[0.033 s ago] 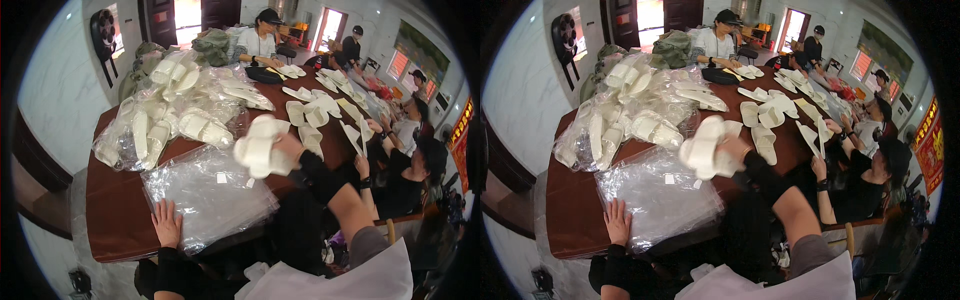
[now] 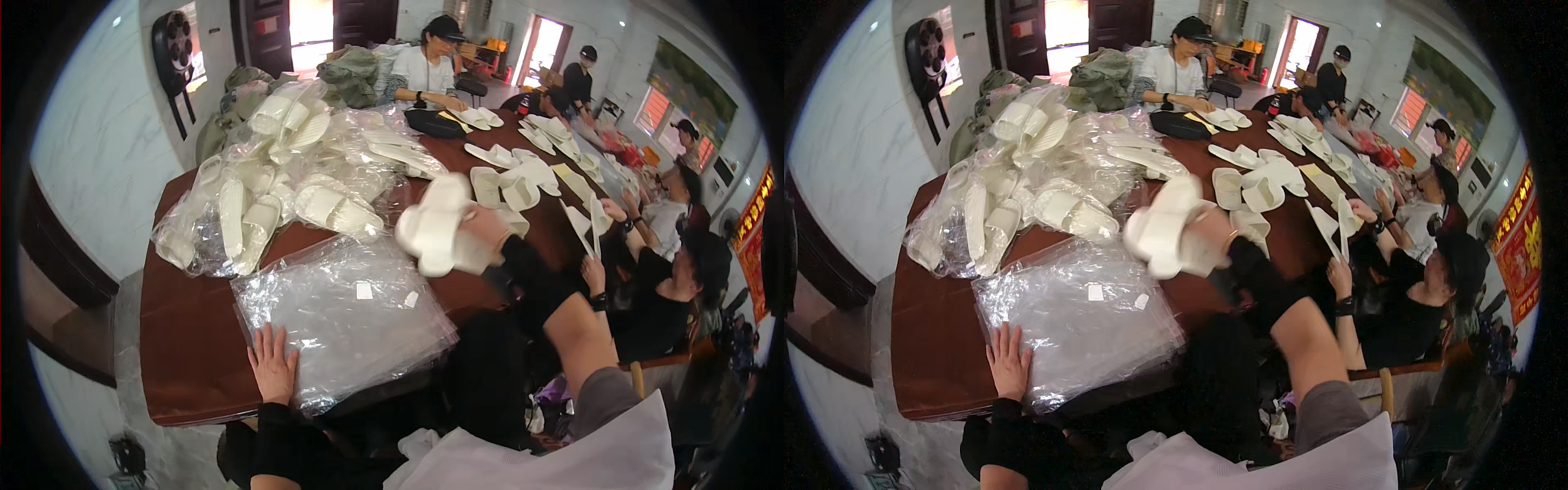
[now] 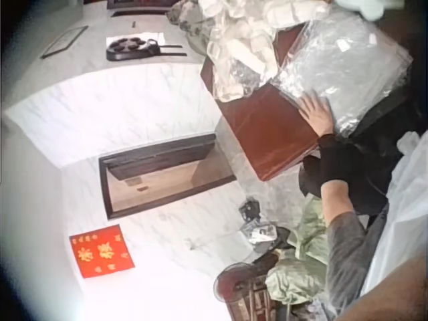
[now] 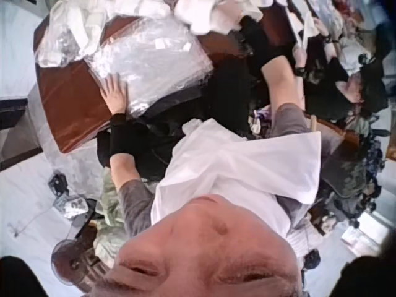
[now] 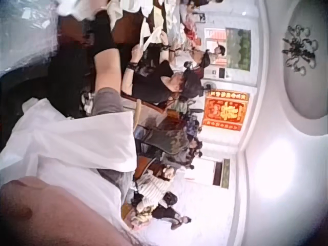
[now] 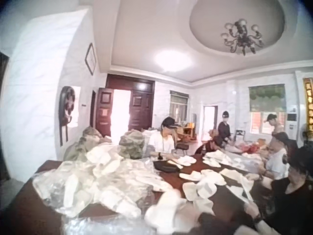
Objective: Packaging white slippers into clear plastic bags for shipping.
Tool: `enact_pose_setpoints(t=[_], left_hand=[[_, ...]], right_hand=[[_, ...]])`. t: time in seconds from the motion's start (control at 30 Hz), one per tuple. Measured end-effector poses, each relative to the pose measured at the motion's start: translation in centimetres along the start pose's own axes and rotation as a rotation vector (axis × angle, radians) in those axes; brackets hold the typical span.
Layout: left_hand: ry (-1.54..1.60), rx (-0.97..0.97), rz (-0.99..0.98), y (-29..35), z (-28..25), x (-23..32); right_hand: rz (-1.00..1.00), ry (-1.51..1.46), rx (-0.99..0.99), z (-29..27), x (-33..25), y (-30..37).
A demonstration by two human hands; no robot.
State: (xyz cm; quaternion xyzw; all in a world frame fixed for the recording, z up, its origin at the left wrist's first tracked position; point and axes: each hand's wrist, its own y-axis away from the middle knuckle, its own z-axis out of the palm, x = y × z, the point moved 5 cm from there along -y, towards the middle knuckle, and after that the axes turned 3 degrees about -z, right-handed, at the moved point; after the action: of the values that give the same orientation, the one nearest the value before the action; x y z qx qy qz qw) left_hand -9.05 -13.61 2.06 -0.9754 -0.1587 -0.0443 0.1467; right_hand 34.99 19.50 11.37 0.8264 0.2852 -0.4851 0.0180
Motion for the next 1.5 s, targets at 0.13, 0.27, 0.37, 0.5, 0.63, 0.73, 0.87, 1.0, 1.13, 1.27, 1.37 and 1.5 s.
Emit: enact_pose_setpoints(t=[0.13,0.27,0.37,0.5,0.63,0.73,0.87,1.0,1.13,1.27,1.37,1.5], left_hand=[[0.063,0.053,0.117,-3.2,-0.5,4.4],[0.045,0.023,0.114,-1.7,-2.3,4.0],[0.044,0.053,0.131,-1.4,-3.5,4.6],[0.070,0.070,0.162,-1.0,-4.8,6.7],[0.061,0.059,0.165,0.6,-5.4,7.4],[0.102,0.078,0.227,0.0,-5.7,9.9],[0.074,0.092,0.227,-0.8,-7.2,9.0],[0.049,0.129,0.248,-3.2,-8.1,7.8],[-0.024,0.117,0.210,-3.6,-7.6,5.3],[0.004,0.154,0.261,-6.4,-5.9,7.1],[-0.007,0.129,0.278,-7.2,-4.4,7.4],[-0.009,0.132,0.283,-8.0,-3.5,7.8]], right_hand=[[0.240,0.415,0.668,-23.4,7.1,0.0],[0.146,0.719,0.681,-18.5,7.2,-2.0],[-0.202,0.666,0.456,-10.8,4.0,-5.3],[-0.269,0.816,0.223,-2.2,-1.8,-9.0],[-0.102,1.096,0.117,2.2,-6.6,-10.0],[-0.026,1.170,0.197,-2.1,-3.4,-10.9],[-0.080,0.903,0.416,-7.3,-2.9,-11.2],[-0.206,0.854,0.541,-16.7,-3.5,-9.8],[-0.156,0.636,0.620,-18.7,-5.6,-9.6],[-0.181,0.830,0.612,-22.0,-6.2,-10.9],[-0.142,0.732,0.576,-19.9,-8.8,-11.4],[-0.006,0.244,0.574,-18.8,-16.8,-11.2]])
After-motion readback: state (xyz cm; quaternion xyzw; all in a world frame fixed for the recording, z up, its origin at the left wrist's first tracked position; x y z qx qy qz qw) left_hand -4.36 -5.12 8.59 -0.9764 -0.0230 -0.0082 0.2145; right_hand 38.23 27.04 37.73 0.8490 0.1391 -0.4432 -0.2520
